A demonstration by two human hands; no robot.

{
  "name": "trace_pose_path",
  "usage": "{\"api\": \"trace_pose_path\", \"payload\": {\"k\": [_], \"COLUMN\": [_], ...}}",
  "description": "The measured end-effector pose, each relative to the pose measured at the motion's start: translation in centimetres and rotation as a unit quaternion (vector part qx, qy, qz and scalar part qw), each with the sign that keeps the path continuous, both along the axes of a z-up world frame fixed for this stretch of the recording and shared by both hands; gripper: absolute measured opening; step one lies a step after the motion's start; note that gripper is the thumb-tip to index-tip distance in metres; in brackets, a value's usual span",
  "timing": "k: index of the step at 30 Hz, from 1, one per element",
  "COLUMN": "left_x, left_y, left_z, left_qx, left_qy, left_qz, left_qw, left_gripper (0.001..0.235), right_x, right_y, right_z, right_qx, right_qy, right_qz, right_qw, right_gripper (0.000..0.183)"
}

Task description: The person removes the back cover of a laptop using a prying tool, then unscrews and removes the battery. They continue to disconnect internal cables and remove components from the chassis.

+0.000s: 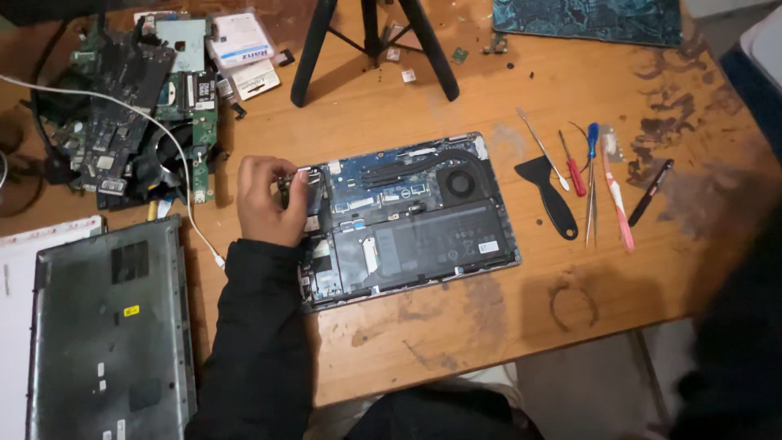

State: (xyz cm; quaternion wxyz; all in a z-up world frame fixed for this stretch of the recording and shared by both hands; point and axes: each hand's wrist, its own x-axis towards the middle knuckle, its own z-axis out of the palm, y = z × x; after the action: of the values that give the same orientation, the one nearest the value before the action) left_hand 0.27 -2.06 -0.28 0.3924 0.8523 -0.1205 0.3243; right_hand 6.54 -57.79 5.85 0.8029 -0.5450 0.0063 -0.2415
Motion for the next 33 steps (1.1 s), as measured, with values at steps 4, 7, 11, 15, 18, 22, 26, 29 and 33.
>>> {"api": "trace_pose_path", "payload": {"k": [4, 7, 11, 15, 18, 22, 26, 29, 33], "left_x": [-0.3, 0.1, -0.3, -0.1, 0.0, -0.3, -0.4, -0.5, -0.3], "left_y": [-0.2, -0.6, -0.9, -0.3, -0.4, -0.6, -0.9, -1.1, -1.2], "left_z": [-0.7, -0.9, -1.6, -1.2, -0.8, 0.1, 0.2, 0.2, 0.3], "left_qx": [-0.028, -0.031, -0.062, -0.052, -0.028, 0.015, 0.025, 0.015, 0.003], "left_qy": [0.028, 0.024, 0.066, 0.069, 0.048, 0.013, 0.020, 0.034, 0.041], "left_qz": [-0.007, -0.011, -0.010, 0.003, 0.007, -0.019, -0.030, -0.025, -0.027], "left_qw": [0.999, 0.999, 0.996, 0.996, 0.998, 1.000, 0.999, 0.999, 0.999], "left_gripper": [0.012, 0.014, 0.013, 0.013, 0.013, 0.011, 0.011, 0.013, 0.014], "right_x": [-0.1, -0.4, -1.2, -1.6, -2.7, -4.3, -5.4, -5.1, -4.3], "right_y": [4.6, 7.5, 11.1, 15.7, 18.7, 22.4, 23.4, 23.2, 23.4], "right_z": [1.0, 1.9, 2.6, 3.1, 3.1, 1.5, -0.5, -1.5, -2.3], "right_qx": [0.016, 0.036, 0.061, 0.082, 0.074, 0.014, -0.019, 0.069, 0.139], "right_qy": [-0.001, -0.007, 0.008, 0.029, 0.055, 0.089, 0.051, 0.043, 0.016], "right_qz": [0.060, 0.102, 0.159, 0.207, 0.237, 0.301, 0.317, 0.280, 0.298], "right_qw": [0.998, 0.994, 0.985, 0.974, 0.967, 0.950, 0.947, 0.957, 0.944], "right_gripper": [0.020, 0.019, 0.019, 0.019, 0.019, 0.020, 0.018, 0.021, 0.028]}}
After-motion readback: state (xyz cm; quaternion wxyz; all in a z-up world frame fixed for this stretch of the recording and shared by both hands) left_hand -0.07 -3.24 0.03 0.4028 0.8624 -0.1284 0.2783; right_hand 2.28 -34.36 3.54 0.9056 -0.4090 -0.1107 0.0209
